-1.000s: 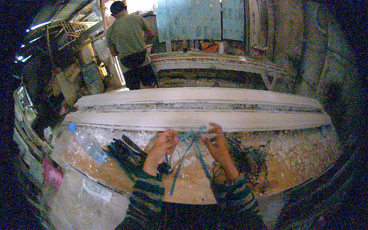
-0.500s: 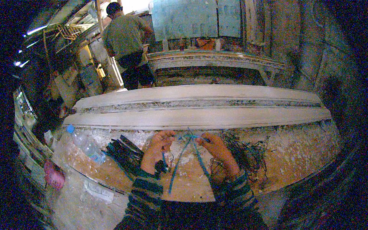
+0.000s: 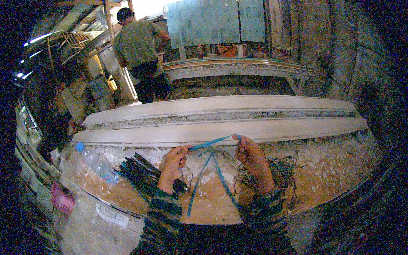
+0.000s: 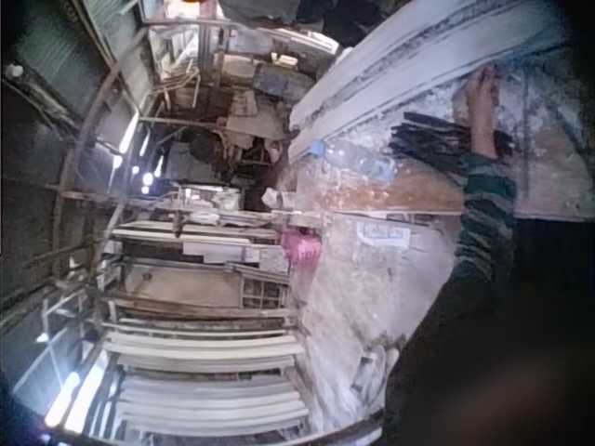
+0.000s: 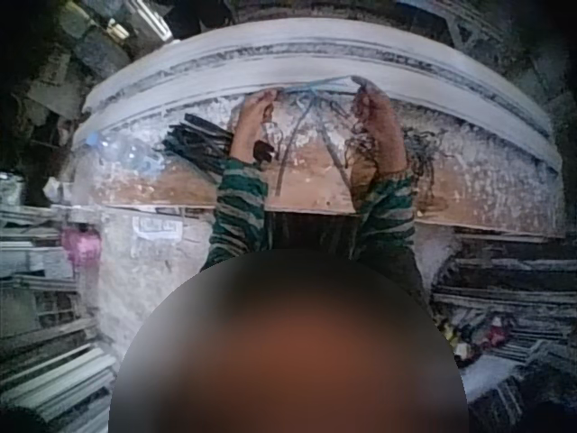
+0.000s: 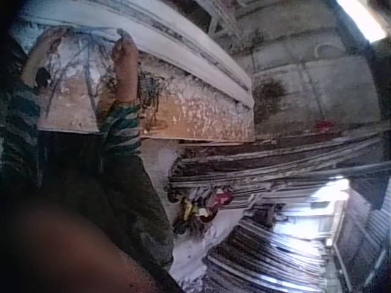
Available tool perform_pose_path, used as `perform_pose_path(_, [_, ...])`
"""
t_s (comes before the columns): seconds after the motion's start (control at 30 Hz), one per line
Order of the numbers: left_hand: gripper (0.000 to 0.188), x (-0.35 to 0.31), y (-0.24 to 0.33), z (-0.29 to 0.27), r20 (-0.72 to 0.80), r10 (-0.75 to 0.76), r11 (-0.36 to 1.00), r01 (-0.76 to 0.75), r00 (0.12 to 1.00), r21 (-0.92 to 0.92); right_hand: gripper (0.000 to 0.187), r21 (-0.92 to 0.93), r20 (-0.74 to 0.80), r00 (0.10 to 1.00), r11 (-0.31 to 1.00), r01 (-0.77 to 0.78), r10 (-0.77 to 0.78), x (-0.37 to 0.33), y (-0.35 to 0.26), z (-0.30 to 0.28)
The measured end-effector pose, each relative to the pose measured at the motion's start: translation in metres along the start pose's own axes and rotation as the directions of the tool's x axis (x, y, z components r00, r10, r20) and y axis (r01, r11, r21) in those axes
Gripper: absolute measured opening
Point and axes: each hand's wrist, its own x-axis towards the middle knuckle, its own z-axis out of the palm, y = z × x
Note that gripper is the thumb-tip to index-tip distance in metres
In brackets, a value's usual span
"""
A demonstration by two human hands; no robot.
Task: The person repeatedly ties knots in blue plastic straps by hand at a workbench. They pick up a strap, form a loop, and tighten the knot, then repeat the process with additional straps. A second person works in the background on a separate task.
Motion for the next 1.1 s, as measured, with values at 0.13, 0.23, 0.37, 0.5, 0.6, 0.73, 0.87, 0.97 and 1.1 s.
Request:
perform_pose_path(0.13, [0.022, 0.004, -0.007, -0.001, -0.085, 0.032, 0.991, -0.021, 0.996, 0.129, 0.040, 0.180, 0.058, 0.998, 0.983, 0.021, -0.032, 0.002, -0.006, -0.004])
perform_pose_path(0.23, [0.018, 0.010, -0.018, -0.004, -0.016, 0.255, 0.820, -0.207, 0.967, 0.533, 0.045, 0.222, 0.028, 0.997, 0.973, 0.058, -0.066, 0.002, -0.009, -0.004])
perform_pose_path(0.37, [0.018, 0.015, -0.038, -0.002, 0.068, 0.358, 0.681, -0.310, 0.931, 0.664, 0.044, 0.238, -0.012, 0.994, 0.965, 0.109, -0.110, 0.001, -0.010, -0.003])
perform_pose_path(0.5, [0.018, 0.013, -0.039, 0.001, 0.105, 0.328, 0.526, -0.274, 0.939, 0.805, 0.034, 0.246, -0.009, 0.982, 0.952, 0.184, -0.188, 0.001, -0.007, -0.006])
perform_pose_path(0.6, [0.015, 0.008, -0.033, 0.006, 0.067, 0.361, 0.487, -0.250, 0.930, 0.837, 0.024, 0.213, 0.026, 0.975, 0.954, 0.209, -0.220, 0.002, -0.006, -0.010])
perform_pose_path(0.73, [0.014, 0.005, -0.028, 0.018, -0.117, 0.368, 0.818, -0.262, 0.922, 0.512, 0.016, -0.149, 0.043, 0.992, 0.981, 0.126, -0.120, 0.004, -0.001, -0.006])
perform_pose_path(0.87, [0.015, 0.004, -0.024, 0.025, -0.125, 0.287, 0.933, -0.248, 0.950, 0.261, 0.014, -0.273, 0.101, 0.995, 0.961, 0.031, -0.003, -0.002, 0.019, 0.010])
perform_pose_path(0.97, [0.015, -0.004, -0.020, 0.034, -0.094, 0.326, 0.902, -0.280, 0.941, 0.328, 0.014, -0.396, 0.030, 0.997, 0.917, -0.049, 0.066, 0.001, 0.038, 0.016])
perform_pose_path(1.1, [0.016, -0.011, -0.014, 0.041, -0.052, 0.112, 0.952, -0.092, 0.992, 0.293, 0.014, -0.641, -0.034, 0.994, 0.761, -0.102, 0.104, 0.007, 0.052, 0.013])
